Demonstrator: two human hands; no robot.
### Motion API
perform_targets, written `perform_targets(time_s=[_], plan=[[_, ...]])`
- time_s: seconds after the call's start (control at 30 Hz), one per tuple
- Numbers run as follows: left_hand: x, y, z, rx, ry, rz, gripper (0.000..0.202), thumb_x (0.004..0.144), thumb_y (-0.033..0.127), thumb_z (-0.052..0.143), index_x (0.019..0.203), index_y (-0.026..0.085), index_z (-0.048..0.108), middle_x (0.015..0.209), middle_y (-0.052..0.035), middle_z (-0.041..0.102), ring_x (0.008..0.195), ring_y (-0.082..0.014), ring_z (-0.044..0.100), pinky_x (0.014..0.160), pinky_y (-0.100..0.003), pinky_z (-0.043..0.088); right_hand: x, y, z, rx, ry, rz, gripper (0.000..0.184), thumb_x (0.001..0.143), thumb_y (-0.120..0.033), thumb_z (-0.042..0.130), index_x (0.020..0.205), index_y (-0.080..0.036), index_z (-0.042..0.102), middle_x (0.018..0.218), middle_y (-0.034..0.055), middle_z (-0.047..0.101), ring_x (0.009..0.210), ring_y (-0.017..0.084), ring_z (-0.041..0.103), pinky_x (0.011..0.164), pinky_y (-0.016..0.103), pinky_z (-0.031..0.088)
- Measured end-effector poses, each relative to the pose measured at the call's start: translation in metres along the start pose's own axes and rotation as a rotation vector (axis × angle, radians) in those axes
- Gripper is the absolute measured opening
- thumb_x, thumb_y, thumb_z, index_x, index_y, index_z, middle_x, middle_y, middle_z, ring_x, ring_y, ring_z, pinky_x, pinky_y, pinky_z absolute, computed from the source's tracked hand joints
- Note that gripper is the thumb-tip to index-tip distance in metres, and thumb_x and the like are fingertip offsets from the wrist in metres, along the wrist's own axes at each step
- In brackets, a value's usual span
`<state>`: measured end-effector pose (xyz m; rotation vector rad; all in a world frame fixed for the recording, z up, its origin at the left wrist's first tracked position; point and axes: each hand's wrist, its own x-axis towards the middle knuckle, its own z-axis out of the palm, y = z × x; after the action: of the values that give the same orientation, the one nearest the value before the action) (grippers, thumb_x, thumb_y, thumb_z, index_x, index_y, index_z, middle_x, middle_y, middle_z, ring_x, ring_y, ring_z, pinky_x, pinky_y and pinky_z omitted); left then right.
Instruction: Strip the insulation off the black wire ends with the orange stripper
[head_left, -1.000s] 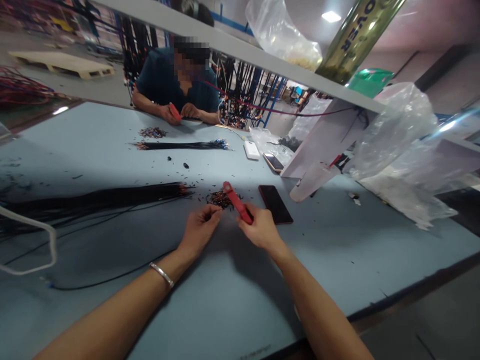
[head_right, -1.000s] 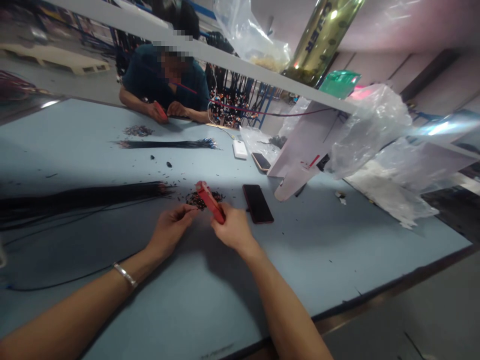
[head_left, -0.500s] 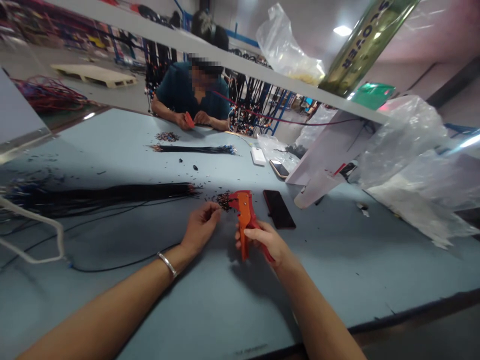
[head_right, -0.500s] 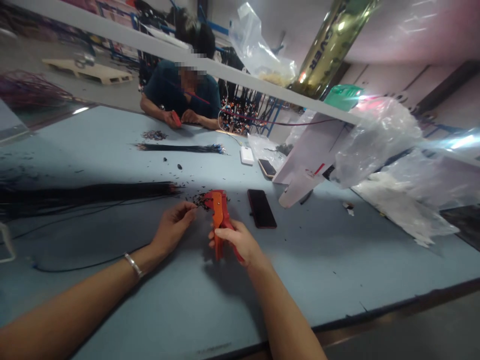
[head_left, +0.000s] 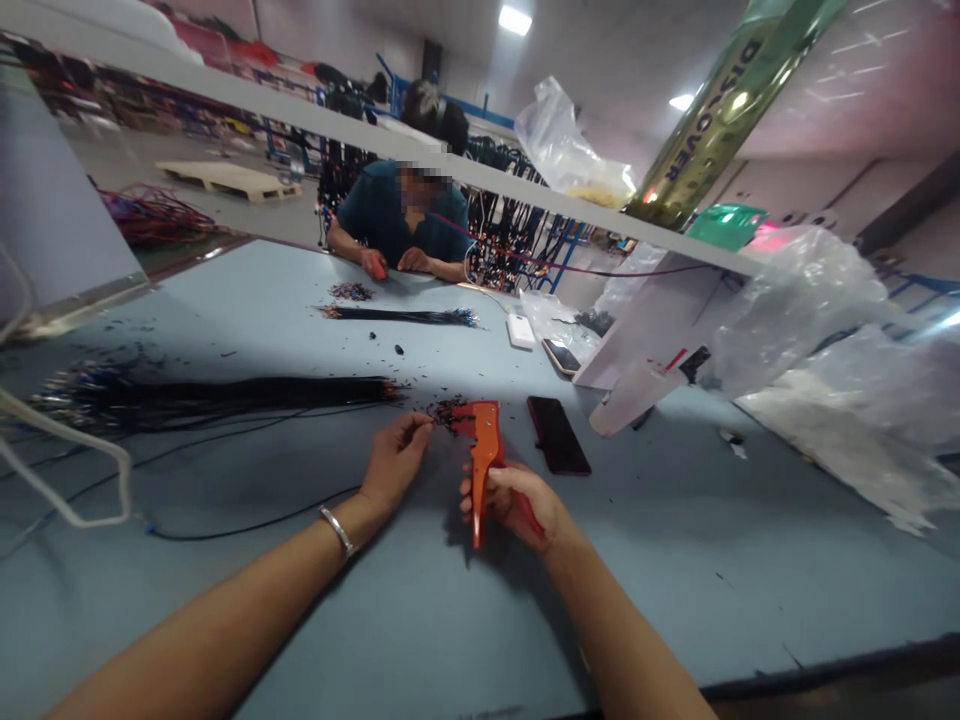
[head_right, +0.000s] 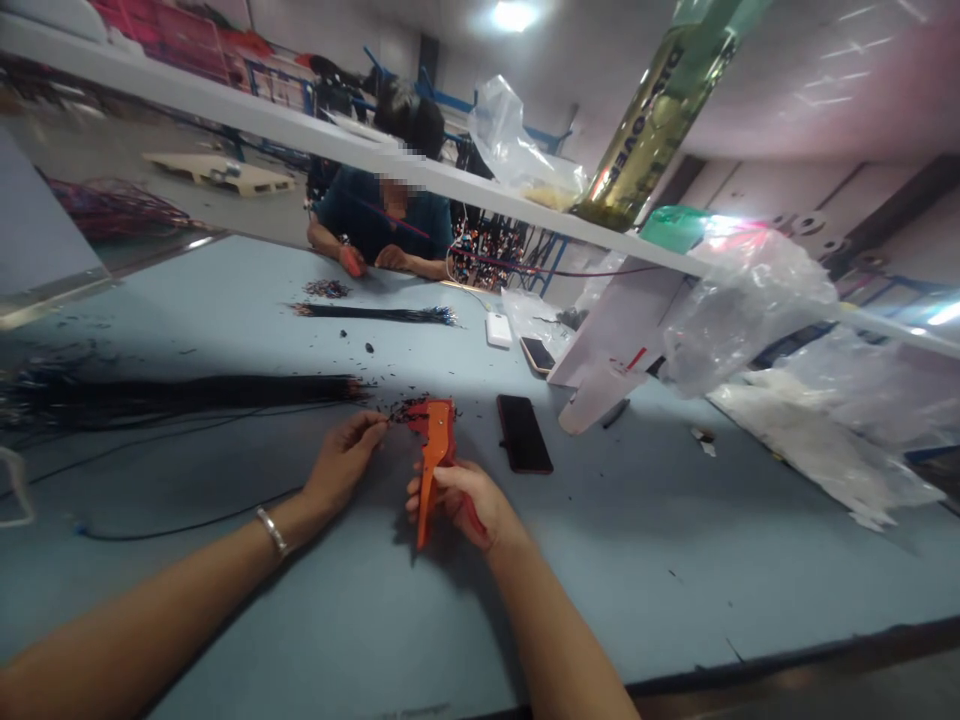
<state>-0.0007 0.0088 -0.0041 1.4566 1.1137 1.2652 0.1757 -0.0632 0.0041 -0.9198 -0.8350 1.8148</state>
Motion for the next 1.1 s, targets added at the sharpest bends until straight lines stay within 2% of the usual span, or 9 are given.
perform_targets(time_s=[0.1, 0.2, 0.37, 0.53, 0.9, 1.1], plan=[[0.000, -0.002, 0.002, 0.001, 0.033, 0.021, 0.017, 0.077, 0.032, 0.056, 0.075, 0.017, 0.061, 0.060, 0.0035, 0.049, 0.059, -0.0118, 0.045, 0.057, -0.021, 0.037, 0.002, 0.005, 0.000, 0.050, -0.030, -0.015, 0.030, 0.073, -0.029, 0.058, 0.098, -0.014, 0.062, 0.081, 0.0072, 0.069, 0.066, 0.020, 0.065, 0.069, 0.037, 0.051], [-0.004, 0.004, 0.001, 0.031, 0.008, 0.031, 0.016, 0.077, 0.032, 0.056, 0.080, 0.017, 0.063, 0.062, 0.0028, 0.053, 0.060, -0.0125, 0.047, 0.058, -0.021, 0.038, 0.003, 0.007, 0.000, 0.061, -0.038, -0.053, 0.029, 0.073, -0.028, 0.059, 0.098, -0.014, 0.062, 0.081, 0.0068, 0.070, 0.068, 0.020, 0.066, 0.070, 0.037, 0.051], [-0.015, 0.013, -0.018, 0.089, -0.039, 0.031, 0.016, 0.075, 0.031, 0.058, 0.078, 0.018, 0.067, 0.063, 0.0012, 0.058, 0.064, -0.0149, 0.052, 0.063, -0.023, 0.040, 0.001, 0.005, 0.001, -0.005, -0.045, -0.050, 0.032, 0.071, -0.029, 0.062, 0.099, -0.014, 0.063, 0.082, 0.0069, 0.070, 0.069, 0.020, 0.066, 0.069, 0.036, 0.051], [-0.018, 0.004, -0.032, 0.075, -0.010, -0.004, 0.017, 0.074, 0.033, 0.060, 0.077, 0.018, 0.068, 0.062, 0.0015, 0.058, 0.065, -0.0146, 0.052, 0.066, -0.023, 0.041, -0.003, 0.006, 0.000, -0.060, -0.092, -0.012, 0.037, 0.069, -0.032, 0.065, 0.101, -0.014, 0.062, 0.084, 0.0070, 0.069, 0.070, 0.021, 0.066, 0.070, 0.038, 0.051], [-0.022, 0.008, -0.037, 0.048, -0.125, 0.000, 0.019, 0.077, 0.034, 0.060, 0.079, 0.018, 0.070, 0.057, 0.0027, 0.055, 0.057, -0.0129, 0.050, 0.057, -0.021, 0.040, -0.006, 0.008, -0.002, -0.077, -0.191, 0.024, 0.037, 0.073, -0.032, 0.066, 0.103, -0.011, 0.062, 0.084, 0.0085, 0.069, 0.071, 0.020, 0.067, 0.069, 0.035, 0.052], [-0.022, 0.010, -0.038, 0.054, -0.141, -0.011, 0.019, 0.078, 0.033, 0.059, 0.078, 0.017, 0.070, 0.065, 0.0009, 0.064, 0.063, -0.0139, 0.057, 0.064, -0.022, 0.046, -0.007, 0.006, -0.002, -0.066, -0.198, 0.060, 0.038, 0.072, -0.032, 0.068, 0.102, -0.010, 0.063, 0.085, 0.0092, 0.068, 0.072, 0.020, 0.067, 0.069, 0.034, 0.051]])
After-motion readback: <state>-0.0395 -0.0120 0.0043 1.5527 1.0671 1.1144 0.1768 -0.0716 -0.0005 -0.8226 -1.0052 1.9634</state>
